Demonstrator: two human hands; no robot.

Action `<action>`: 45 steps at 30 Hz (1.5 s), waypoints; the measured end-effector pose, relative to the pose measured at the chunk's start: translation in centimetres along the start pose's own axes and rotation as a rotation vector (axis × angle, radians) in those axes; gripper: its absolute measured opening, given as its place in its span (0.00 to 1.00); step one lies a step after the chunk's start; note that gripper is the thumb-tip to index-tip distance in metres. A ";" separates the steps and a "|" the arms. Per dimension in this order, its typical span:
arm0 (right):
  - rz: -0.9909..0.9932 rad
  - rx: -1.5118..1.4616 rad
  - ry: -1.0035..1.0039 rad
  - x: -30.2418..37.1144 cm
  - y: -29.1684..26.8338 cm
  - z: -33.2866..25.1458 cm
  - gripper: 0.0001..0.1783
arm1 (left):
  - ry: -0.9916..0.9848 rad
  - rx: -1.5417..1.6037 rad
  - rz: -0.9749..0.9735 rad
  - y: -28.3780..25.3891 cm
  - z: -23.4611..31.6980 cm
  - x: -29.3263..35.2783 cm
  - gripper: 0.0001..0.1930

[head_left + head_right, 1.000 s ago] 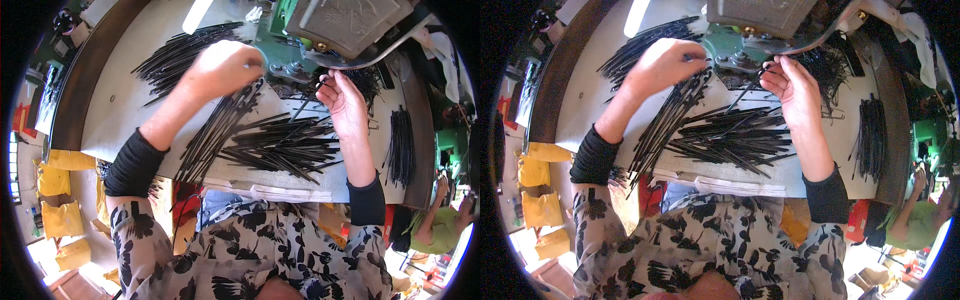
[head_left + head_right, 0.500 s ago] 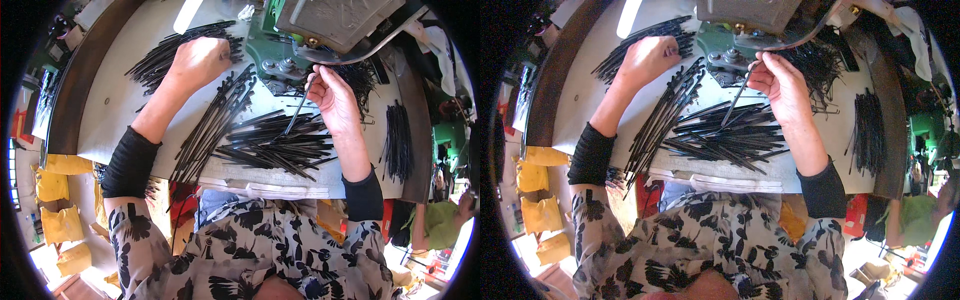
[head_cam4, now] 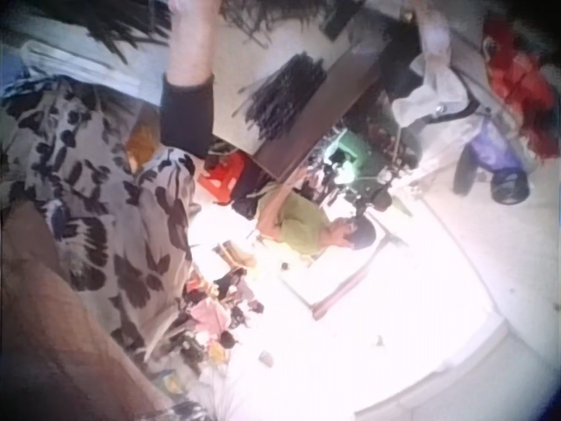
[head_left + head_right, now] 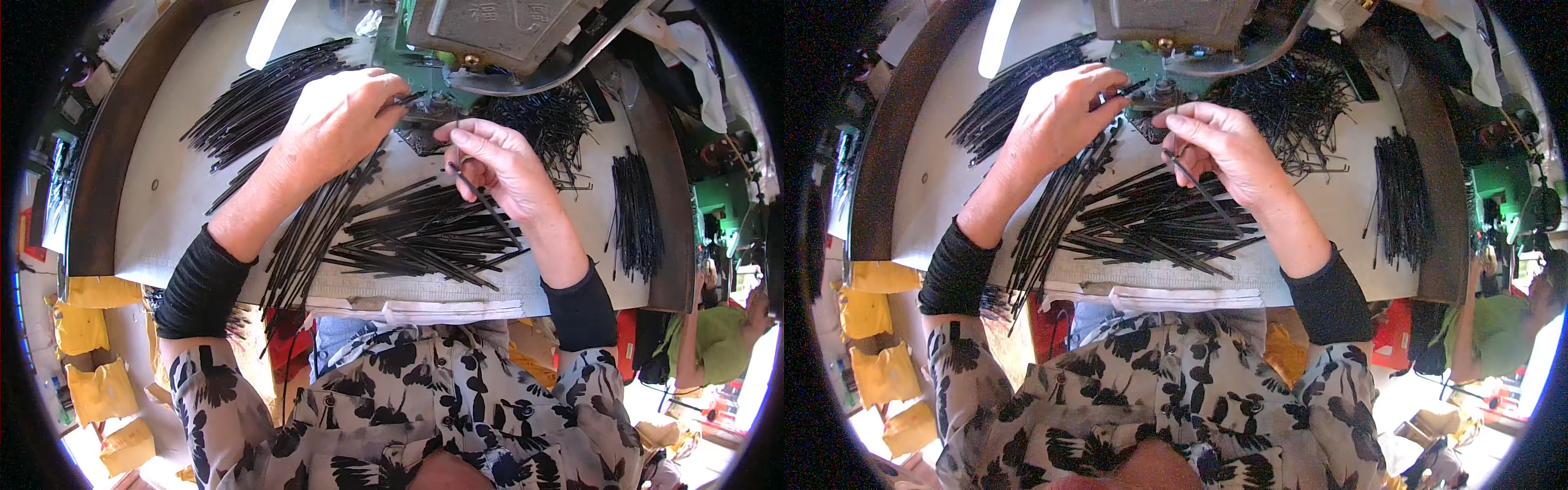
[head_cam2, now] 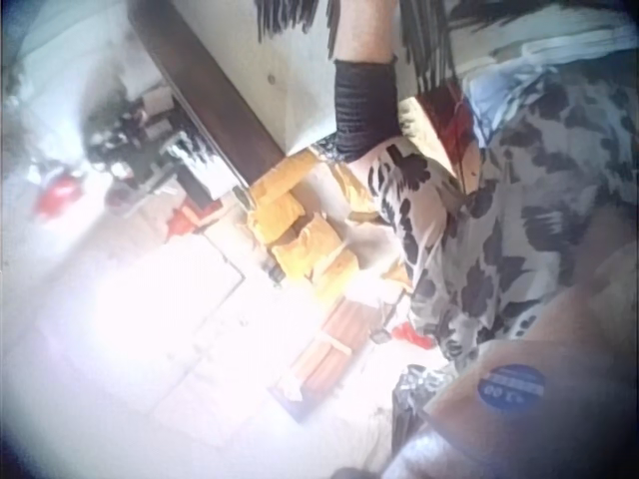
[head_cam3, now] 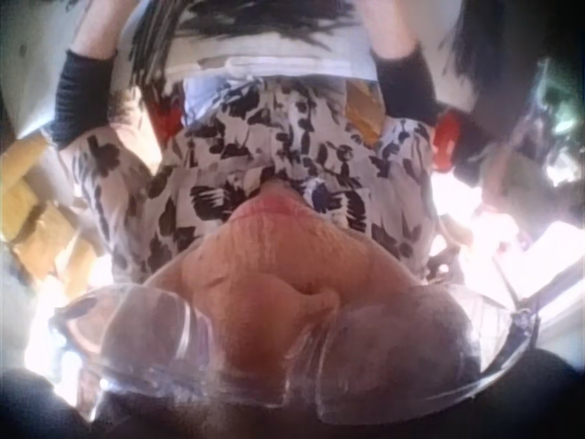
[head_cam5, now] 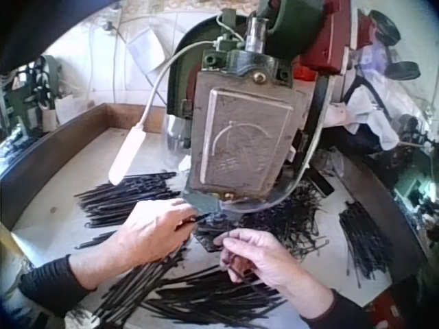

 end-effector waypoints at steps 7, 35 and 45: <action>-0.088 0.227 -0.014 0.1 0.5 0.1 0.16 | -0.144 0.150 -0.172 1.5 0.1 -0.6 0.15; -0.037 0.384 -0.074 -0.5 0.6 -0.2 0.16 | -0.201 0.223 -0.080 1.6 0.5 -0.7 0.19; -0.017 0.335 -0.072 -0.5 0.7 -0.1 0.15 | -0.240 0.240 -0.125 1.7 0.3 -0.6 0.18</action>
Point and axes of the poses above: each hand's wrist, its own x-axis away from the middle knuckle, its own y-axis out of the palm, z = x × y, the point moved 5 cm from there along -x, towards the middle knuckle, and after that the axes turned 15 degrees about -y, right-handed, at the moved point
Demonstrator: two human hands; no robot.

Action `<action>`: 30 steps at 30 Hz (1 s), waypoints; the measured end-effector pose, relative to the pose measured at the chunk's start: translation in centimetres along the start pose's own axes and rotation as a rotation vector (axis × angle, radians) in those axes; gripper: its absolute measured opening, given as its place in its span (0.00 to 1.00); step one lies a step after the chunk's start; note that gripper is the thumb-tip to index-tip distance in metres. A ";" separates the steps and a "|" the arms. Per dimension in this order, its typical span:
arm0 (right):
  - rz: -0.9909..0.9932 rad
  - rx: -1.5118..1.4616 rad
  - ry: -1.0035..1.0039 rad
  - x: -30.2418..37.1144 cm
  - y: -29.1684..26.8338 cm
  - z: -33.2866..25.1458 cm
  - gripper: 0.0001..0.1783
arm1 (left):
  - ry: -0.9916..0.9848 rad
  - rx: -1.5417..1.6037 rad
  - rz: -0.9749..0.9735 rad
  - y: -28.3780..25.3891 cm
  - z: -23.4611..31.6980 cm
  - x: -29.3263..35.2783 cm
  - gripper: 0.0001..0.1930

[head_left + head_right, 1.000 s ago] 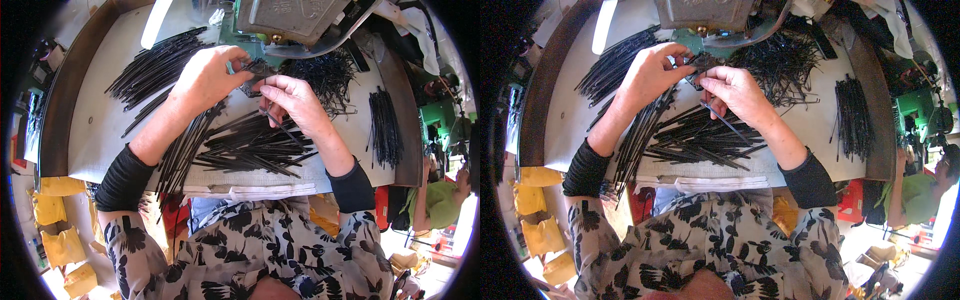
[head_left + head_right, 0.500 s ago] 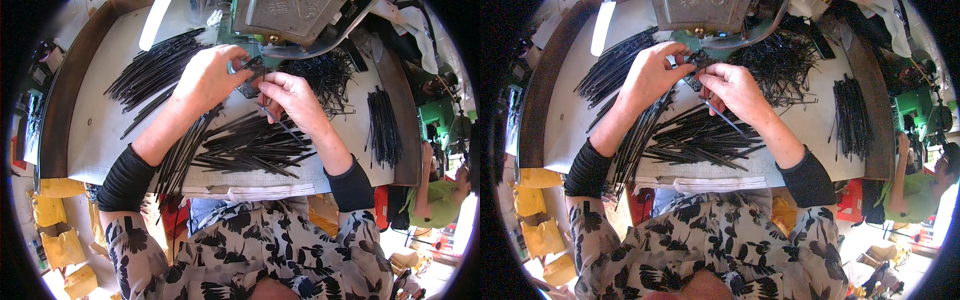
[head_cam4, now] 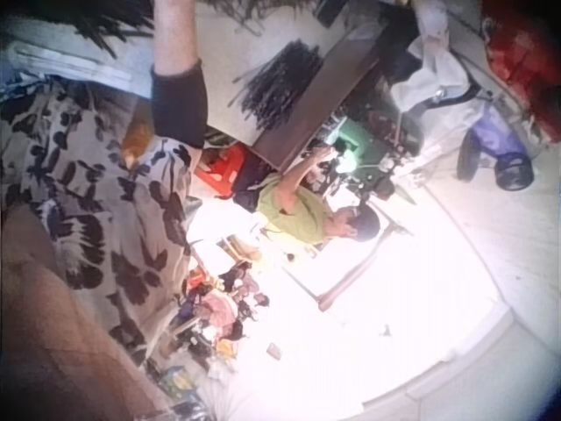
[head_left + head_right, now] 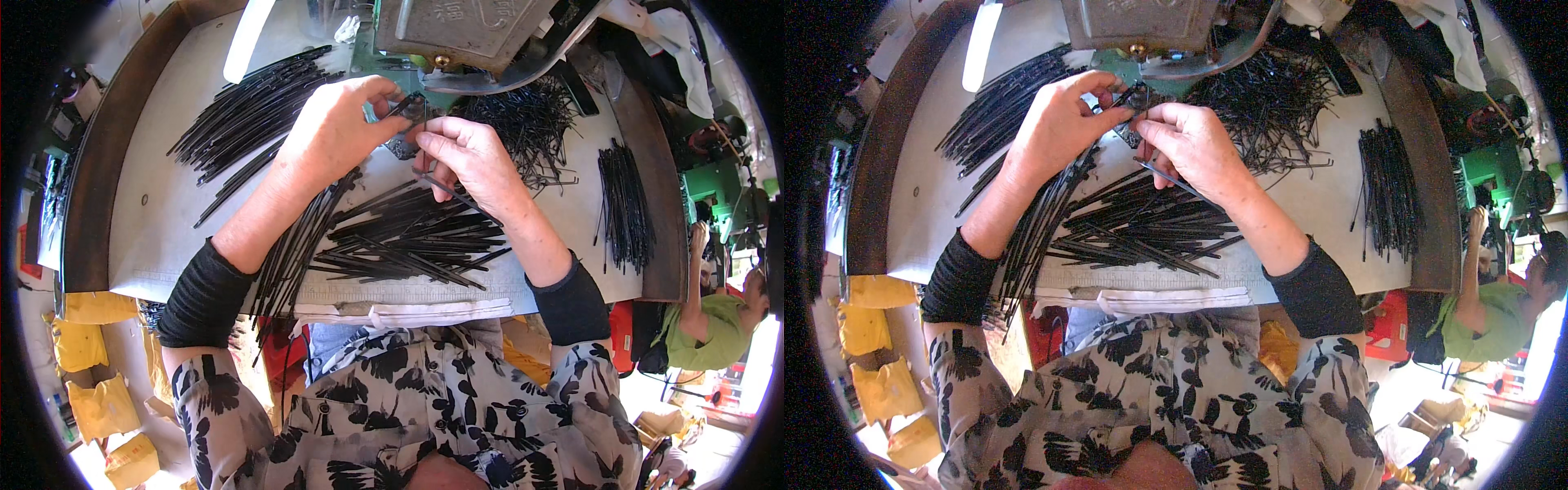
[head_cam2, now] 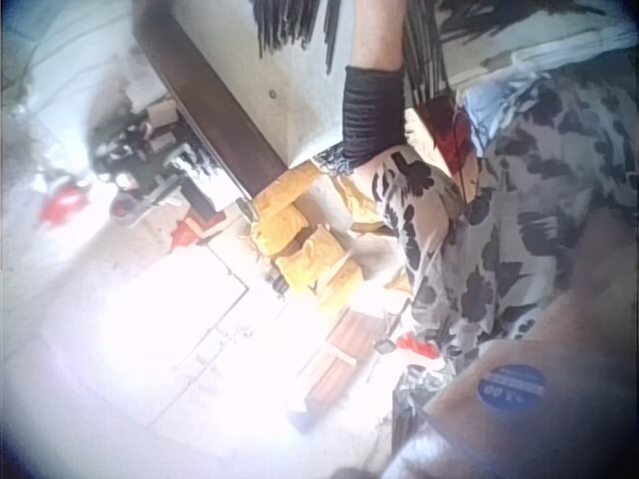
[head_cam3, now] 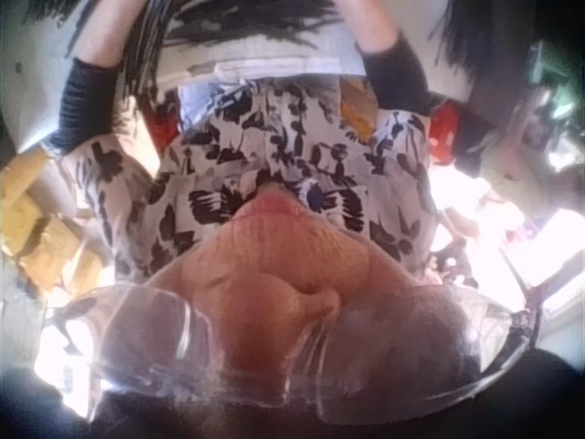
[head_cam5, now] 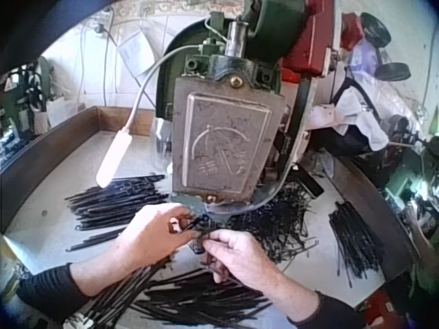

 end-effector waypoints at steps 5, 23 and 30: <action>0.003 0.002 0.000 0.1 -0.1 -0.2 0.15 | -0.008 0.007 -0.004 0.2 0.1 0.0 0.18; -0.041 -0.068 0.058 0.0 -0.2 -0.2 0.17 | -0.468 0.620 -0.528 1.1 -1.5 0.0 0.16; -0.032 -0.146 0.057 0.1 -0.1 0.1 0.18 | -0.471 0.619 -0.515 1.1 -1.7 0.0 0.16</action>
Point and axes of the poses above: each hand's wrist, its own x-axis away from the middle knuckle, its own y-axis out of the palm, z = x × y, the point moved 5 cm from there along -x, towards the middle knuckle, and after that the axes turned 15 degrees about -y, right-handed, at the moved point
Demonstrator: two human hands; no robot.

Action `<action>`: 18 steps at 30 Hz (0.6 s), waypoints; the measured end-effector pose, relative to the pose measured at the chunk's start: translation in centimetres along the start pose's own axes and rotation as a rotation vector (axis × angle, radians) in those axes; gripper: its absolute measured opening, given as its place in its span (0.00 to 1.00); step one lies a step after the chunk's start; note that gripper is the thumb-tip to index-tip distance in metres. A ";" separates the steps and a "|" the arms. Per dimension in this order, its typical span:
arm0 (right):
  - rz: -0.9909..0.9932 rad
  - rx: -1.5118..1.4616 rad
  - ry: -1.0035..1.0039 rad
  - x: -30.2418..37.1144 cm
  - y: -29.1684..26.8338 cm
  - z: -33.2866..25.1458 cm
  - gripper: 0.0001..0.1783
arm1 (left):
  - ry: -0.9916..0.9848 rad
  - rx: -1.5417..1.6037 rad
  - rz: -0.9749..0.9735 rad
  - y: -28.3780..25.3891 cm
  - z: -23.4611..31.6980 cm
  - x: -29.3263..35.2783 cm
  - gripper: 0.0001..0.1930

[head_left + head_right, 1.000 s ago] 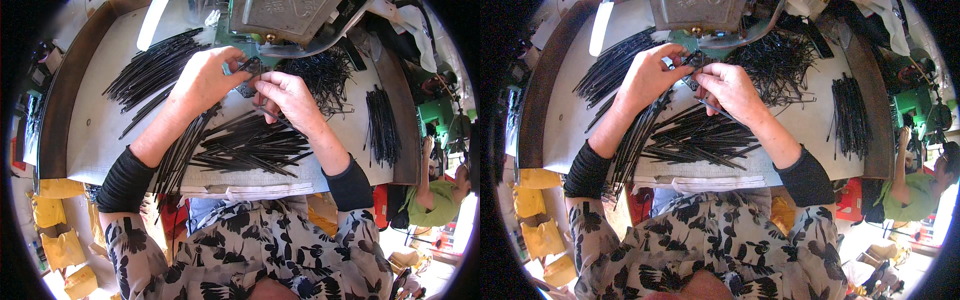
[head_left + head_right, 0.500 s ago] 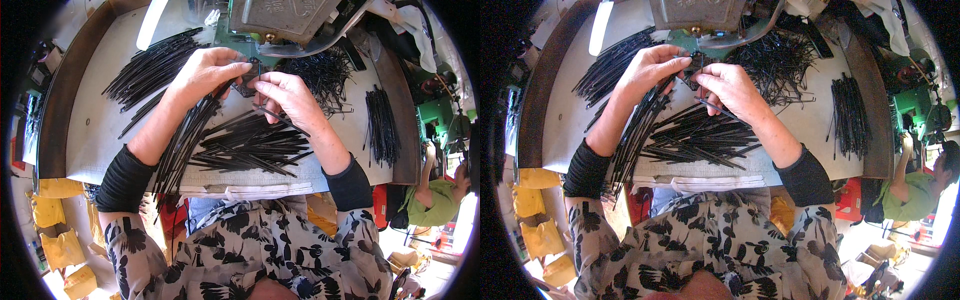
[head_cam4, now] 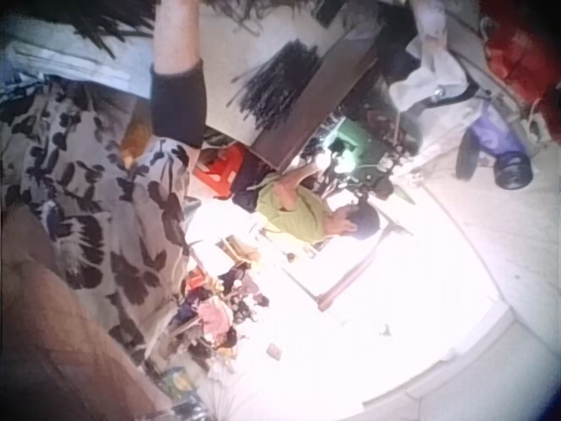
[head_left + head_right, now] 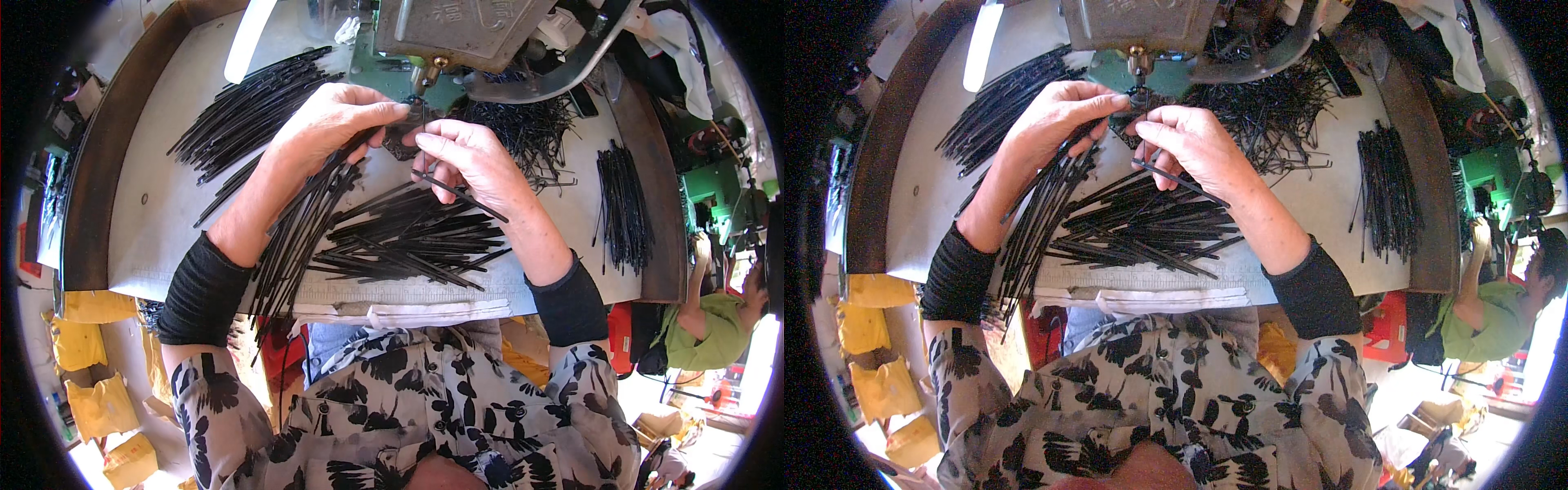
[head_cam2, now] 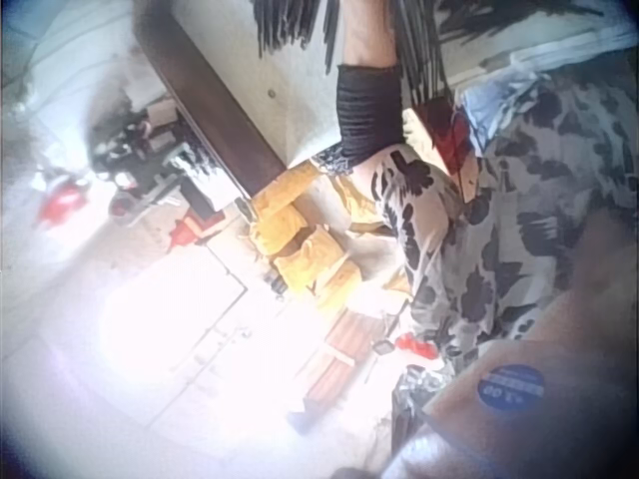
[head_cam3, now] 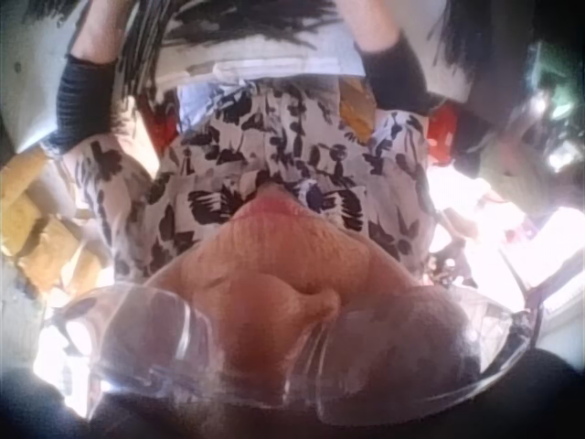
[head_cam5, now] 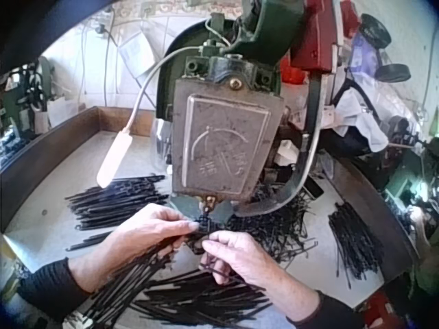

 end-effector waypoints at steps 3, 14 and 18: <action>-0.026 -0.007 -0.003 -0.1 0.2 -0.3 0.17 | 0.026 0.001 0.033 -0.2 0.6 0.3 0.15; -0.281 -0.034 0.134 1.0 2.2 0.2 0.14 | 0.120 -0.216 -0.071 0.6 0.3 -0.1 0.15; -0.147 0.181 0.116 0.5 0.9 0.3 0.13 | 0.106 -0.346 -0.105 1.0 0.0 0.0 0.13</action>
Point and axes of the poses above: each hand's wrist, its own x-axis away from the middle knuckle, its own y-axis out of the palm, z = x × y, the point moved 5 cm from there along -x, towards the middle knuckle, and after that the axes turned 15 degrees about -y, right-handed, at the moved point
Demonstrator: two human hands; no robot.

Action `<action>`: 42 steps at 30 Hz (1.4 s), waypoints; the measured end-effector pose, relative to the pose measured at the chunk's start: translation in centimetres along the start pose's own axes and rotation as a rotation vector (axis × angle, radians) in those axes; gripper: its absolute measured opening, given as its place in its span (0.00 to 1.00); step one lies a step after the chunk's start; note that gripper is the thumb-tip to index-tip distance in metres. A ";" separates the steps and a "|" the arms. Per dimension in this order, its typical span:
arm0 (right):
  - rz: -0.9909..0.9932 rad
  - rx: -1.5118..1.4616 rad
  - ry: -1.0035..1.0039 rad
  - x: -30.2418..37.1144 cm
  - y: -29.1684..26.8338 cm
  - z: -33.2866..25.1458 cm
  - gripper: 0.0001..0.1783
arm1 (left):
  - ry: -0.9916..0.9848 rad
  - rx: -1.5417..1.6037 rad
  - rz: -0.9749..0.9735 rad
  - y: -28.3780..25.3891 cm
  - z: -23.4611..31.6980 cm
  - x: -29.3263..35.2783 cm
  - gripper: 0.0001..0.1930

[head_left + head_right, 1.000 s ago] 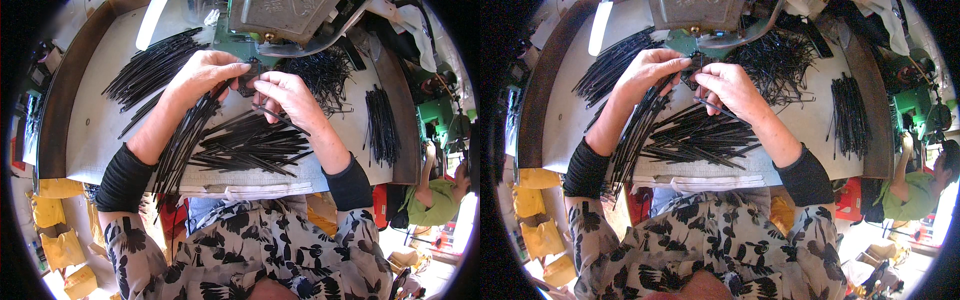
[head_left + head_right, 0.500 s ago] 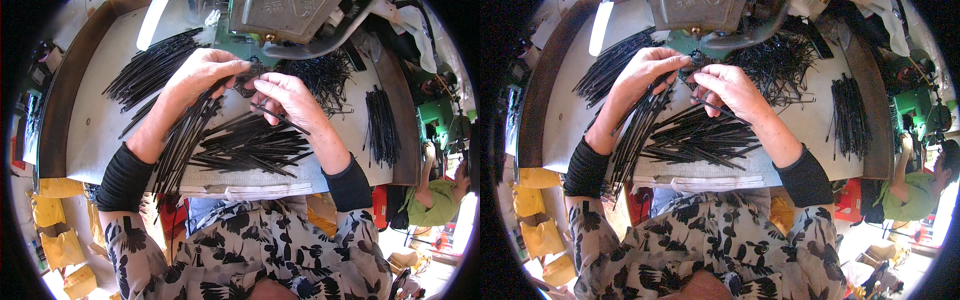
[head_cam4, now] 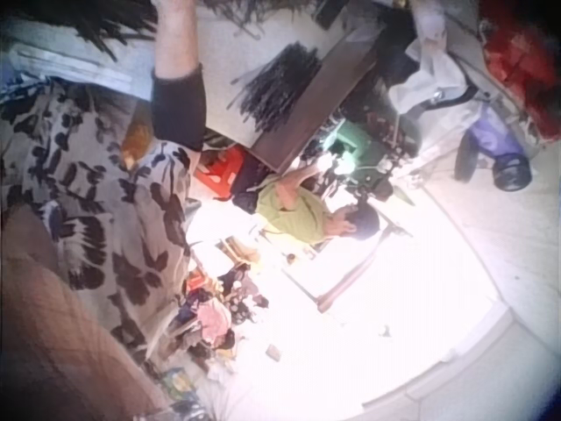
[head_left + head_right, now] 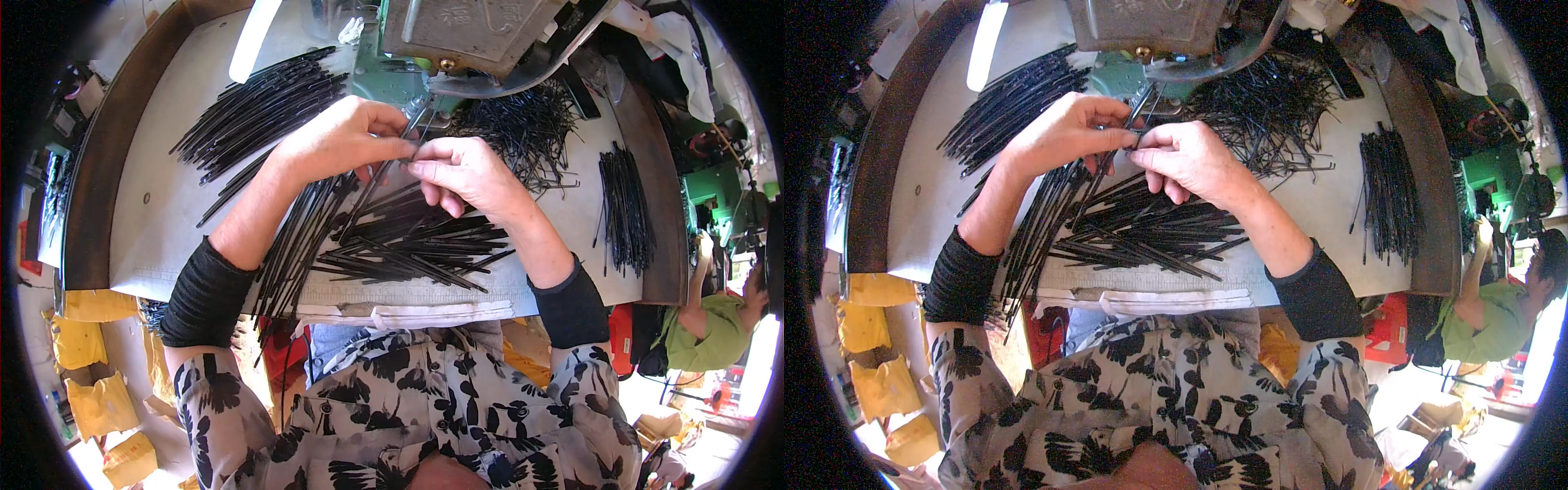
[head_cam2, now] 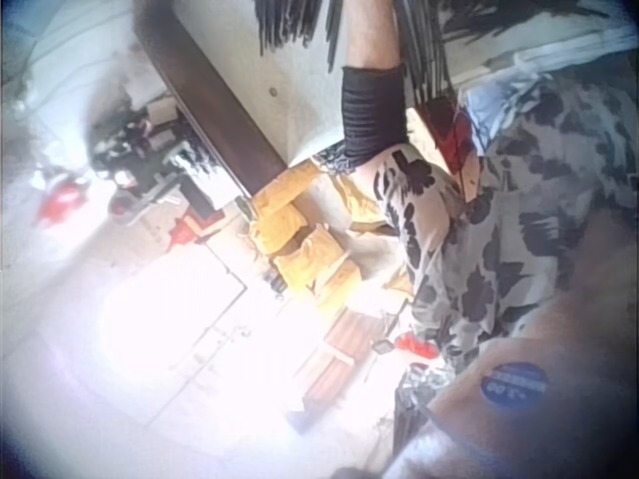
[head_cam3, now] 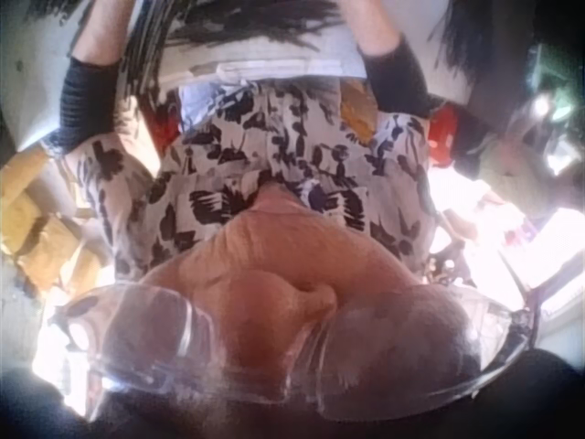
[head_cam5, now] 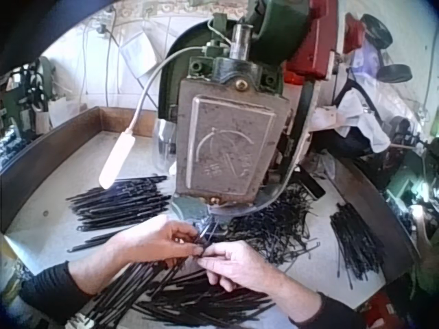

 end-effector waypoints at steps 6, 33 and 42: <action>0.094 -0.027 -0.047 0.0 -1.3 0.4 0.16 | -0.030 -0.010 -0.015 0.1 -0.3 0.0 0.14; 0.121 -0.552 -0.079 -0.2 -2.9 1.0 0.15 | -0.064 0.108 -0.169 0.6 0.1 0.4 0.13; 0.367 -0.468 -0.182 -0.3 -4.0 0.9 0.14 | -0.033 0.090 0.012 -1.1 0.1 0.5 0.17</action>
Point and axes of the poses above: each hand's wrist, its own x-axis away from the middle knuckle, its own y-axis out of the palm, z = x × y, the point moved 5 cm from there along -x, towards the middle knuckle, and after that the axes turned 15 degrees about -y, right-handed, at the moved point
